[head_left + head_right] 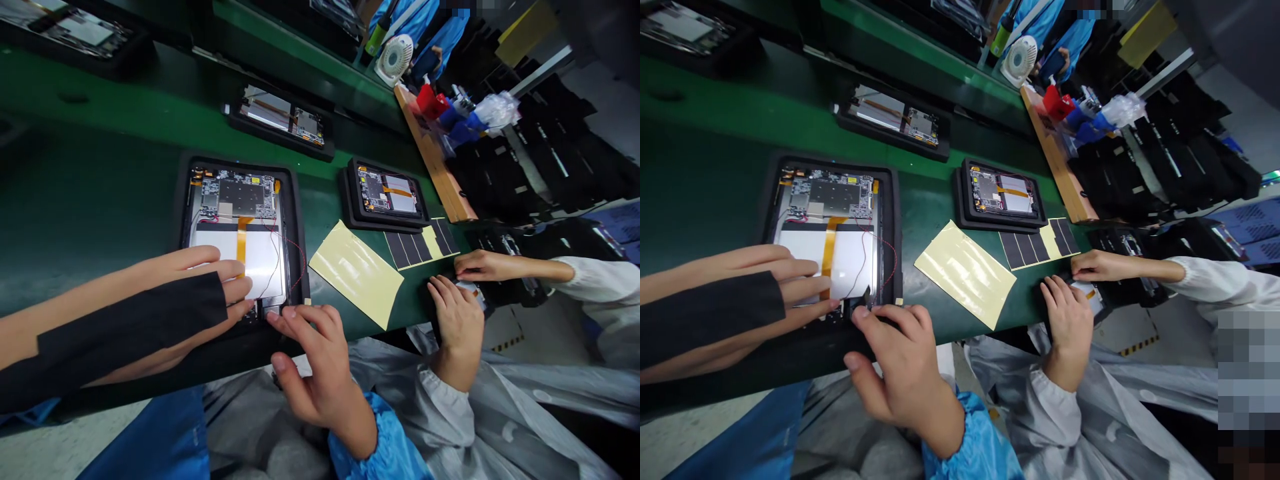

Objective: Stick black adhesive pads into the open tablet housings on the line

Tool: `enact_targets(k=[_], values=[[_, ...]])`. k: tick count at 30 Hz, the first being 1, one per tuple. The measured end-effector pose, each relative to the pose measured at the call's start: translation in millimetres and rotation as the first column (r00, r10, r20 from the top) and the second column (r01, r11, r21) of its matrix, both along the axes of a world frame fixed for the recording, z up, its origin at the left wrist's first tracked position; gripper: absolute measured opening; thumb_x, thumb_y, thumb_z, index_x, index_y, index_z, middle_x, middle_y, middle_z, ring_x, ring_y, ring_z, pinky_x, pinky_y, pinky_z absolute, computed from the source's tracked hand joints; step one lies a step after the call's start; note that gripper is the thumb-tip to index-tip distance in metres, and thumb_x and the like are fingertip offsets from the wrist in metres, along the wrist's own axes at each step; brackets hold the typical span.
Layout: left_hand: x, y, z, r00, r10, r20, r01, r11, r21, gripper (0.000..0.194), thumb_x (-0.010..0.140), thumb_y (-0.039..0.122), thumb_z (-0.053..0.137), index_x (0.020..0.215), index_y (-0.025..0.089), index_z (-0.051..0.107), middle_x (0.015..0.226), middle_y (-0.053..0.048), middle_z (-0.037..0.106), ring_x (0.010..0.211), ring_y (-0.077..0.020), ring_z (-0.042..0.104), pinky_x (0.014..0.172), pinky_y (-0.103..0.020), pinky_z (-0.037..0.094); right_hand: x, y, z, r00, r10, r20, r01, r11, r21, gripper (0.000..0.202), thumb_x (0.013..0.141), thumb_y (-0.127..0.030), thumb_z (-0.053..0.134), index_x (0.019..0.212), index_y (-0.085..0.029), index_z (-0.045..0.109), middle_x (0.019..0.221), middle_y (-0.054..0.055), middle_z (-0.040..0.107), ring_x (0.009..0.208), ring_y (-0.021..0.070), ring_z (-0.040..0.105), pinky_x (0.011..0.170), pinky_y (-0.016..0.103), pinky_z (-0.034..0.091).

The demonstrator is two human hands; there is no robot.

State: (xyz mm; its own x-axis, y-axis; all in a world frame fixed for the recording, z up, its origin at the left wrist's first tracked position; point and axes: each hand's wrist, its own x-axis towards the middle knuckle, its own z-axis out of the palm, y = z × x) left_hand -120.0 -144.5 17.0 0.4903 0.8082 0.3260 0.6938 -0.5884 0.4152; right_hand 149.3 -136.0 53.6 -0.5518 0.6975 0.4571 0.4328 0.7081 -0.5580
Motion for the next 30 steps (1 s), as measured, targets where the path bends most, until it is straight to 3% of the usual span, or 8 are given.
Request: enact_targets(k=[4,6,8,12,20,23,27,30], values=[[2.0,14.7,29.0,0.978,-0.173,-0.116,0.192,0.964,0.185,0.048,0.102,0.008,0.034,0.142,0.019,0.058,0.133,-0.004,0.068,0.121,-0.0233,0.065,0.104,-0.042,0.054,1.6,1.6,3.8,0.996,-0.017,0.085,0.016,1.0,0.01,0.06,0.102,-0.02,0.054,0.16,-0.021,0.036,0.124,0.003,0.08,0.116,0.0238,0.065,0.112,0.042,0.034],[10.0,12.1,40.5,0.98,-0.129,-0.149,0.164,0.953,0.255,0.041,0.1,0.012,0.041,0.135,0.015,0.062,0.122,-0.007,0.07,0.108,-0.0238,0.067,0.096,-0.041,0.055,2.3,2.8,4.1,0.996,-0.014,0.084,0.014,1.0,0.003,0.06,0.102,-0.018,0.055,0.159,-0.022,0.037,0.122,0.001,0.08,0.116,0.0231,0.064,0.117,0.042,0.028],[22.4,1.9,45.2,0.995,0.002,-0.098,0.025,0.962,0.273,0.034,0.1,0.014,0.044,0.127,0.013,0.064,0.112,-0.009,0.069,0.102,-0.0247,0.065,0.091,-0.041,0.053,2.9,3.2,3.2,0.998,-0.013,0.063,0.014,1.0,-0.018,0.061,0.101,-0.017,0.055,0.159,-0.023,0.036,0.123,0.0,0.08,0.116,0.0221,0.063,0.119,0.041,0.026],[47.5,-18.7,40.1,0.987,0.16,0.014,-0.16,0.97,0.182,0.03,0.102,0.018,0.05,0.13,0.011,0.061,0.113,-0.013,0.065,0.107,-0.0282,0.06,0.091,-0.043,0.048,4.4,-1.1,-0.5,1.0,-0.017,-0.011,0.016,0.992,-0.126,0.063,0.101,-0.017,0.056,0.159,-0.027,0.034,0.13,0.0,0.078,0.122,0.0205,0.064,0.121,0.041,0.029],[65.7,-12.4,27.8,0.97,0.21,-0.118,-0.164,0.934,0.317,0.031,0.103,0.007,0.039,0.124,0.015,0.059,0.106,-0.01,0.067,0.104,-0.0277,0.06,0.089,-0.044,0.048,6.3,-11.4,-2.6,0.992,-0.043,-0.115,0.006,0.952,-0.306,0.061,0.104,-0.026,0.058,0.16,-0.029,0.033,0.144,0.005,0.07,0.14,0.0215,0.06,0.127,0.045,0.033],[60.7,-7.4,29.5,0.98,0.193,-0.052,-0.176,0.956,0.235,0.028,0.103,0.008,0.039,0.12,0.017,0.06,0.107,-0.009,0.065,0.103,-0.0259,0.06,0.089,-0.042,0.047,6.4,-12.4,-1.7,0.989,-0.048,-0.137,0.004,0.953,-0.304,0.061,0.104,-0.028,0.058,0.16,-0.03,0.034,0.145,0.006,0.069,0.141,0.0217,0.058,0.125,0.044,0.035],[53.1,3.4,33.5,0.966,0.233,0.11,-0.232,0.973,-0.02,0.013,0.105,0.019,0.046,0.105,0.022,0.059,0.098,-0.004,0.059,0.092,-0.0223,0.057,0.082,-0.038,0.043,6.5,-14.2,-0.7,0.991,-0.046,-0.124,0.003,0.944,-0.33,0.063,0.105,-0.027,0.058,0.161,-0.03,0.03,0.145,0.006,0.069,0.139,0.0221,0.06,0.126,0.046,0.035],[52.2,10.2,34.4,0.958,0.242,0.152,-0.233,0.97,-0.072,0.013,0.104,0.019,0.046,0.102,0.022,0.058,0.097,-0.003,0.06,0.093,-0.0224,0.057,0.081,-0.038,0.042,5.4,-13.5,2.1,0.994,-0.042,-0.102,0.007,0.947,-0.322,0.062,0.104,-0.026,0.058,0.16,-0.03,0.032,0.143,0.005,0.07,0.136,0.0227,0.06,0.123,0.047,0.037]])
